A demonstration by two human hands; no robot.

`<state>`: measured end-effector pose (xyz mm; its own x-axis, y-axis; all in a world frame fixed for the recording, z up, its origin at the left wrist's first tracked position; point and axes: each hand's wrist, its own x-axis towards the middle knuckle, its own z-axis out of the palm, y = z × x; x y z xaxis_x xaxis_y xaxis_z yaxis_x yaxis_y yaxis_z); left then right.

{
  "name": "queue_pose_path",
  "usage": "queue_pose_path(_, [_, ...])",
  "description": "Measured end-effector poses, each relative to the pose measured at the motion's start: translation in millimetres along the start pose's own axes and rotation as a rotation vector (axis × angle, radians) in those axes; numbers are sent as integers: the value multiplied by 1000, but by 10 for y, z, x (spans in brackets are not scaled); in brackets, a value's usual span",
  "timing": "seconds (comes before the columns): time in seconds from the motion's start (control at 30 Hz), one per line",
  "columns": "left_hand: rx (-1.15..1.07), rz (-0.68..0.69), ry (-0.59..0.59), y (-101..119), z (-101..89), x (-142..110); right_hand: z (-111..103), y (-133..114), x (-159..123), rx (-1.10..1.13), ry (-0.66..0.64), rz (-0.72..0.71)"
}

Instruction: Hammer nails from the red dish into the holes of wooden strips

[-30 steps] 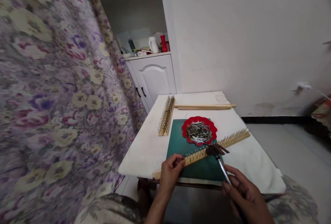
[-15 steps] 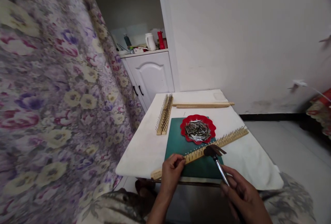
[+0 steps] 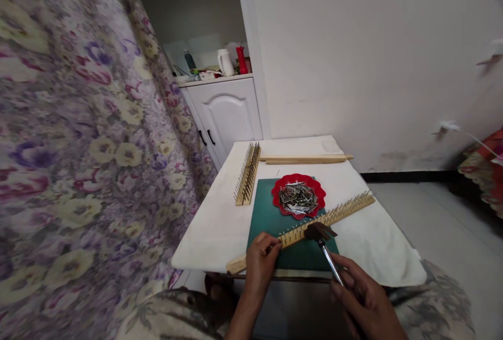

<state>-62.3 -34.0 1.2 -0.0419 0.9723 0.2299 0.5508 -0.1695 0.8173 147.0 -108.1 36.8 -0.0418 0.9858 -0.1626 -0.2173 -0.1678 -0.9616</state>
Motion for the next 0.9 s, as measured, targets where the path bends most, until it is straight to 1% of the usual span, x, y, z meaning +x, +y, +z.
queue_pose_path(0.2, [7,39,4,-37,5,-10,50,-7,-12,9,-2,-21])
queue_pose_path(0.37, [81,61,-9,-43,14,-15,83,5,0,-57,-29,22])
queue_pose_path(0.47, [108,68,-21,-19,16,-16,140,26,30,-4,-69,-32])
queue_pose_path(0.53, [117,63,-23,-7,15,-16,190,36,58,1,-127,-64])
queue_pose_path(0.67, [135,70,-27,-21,23,-22,278,21,116,-129,-272,-55])
queue_pose_path(0.9, [209,77,-13,-46,43,-31,329,1,170,-257,-320,-110])
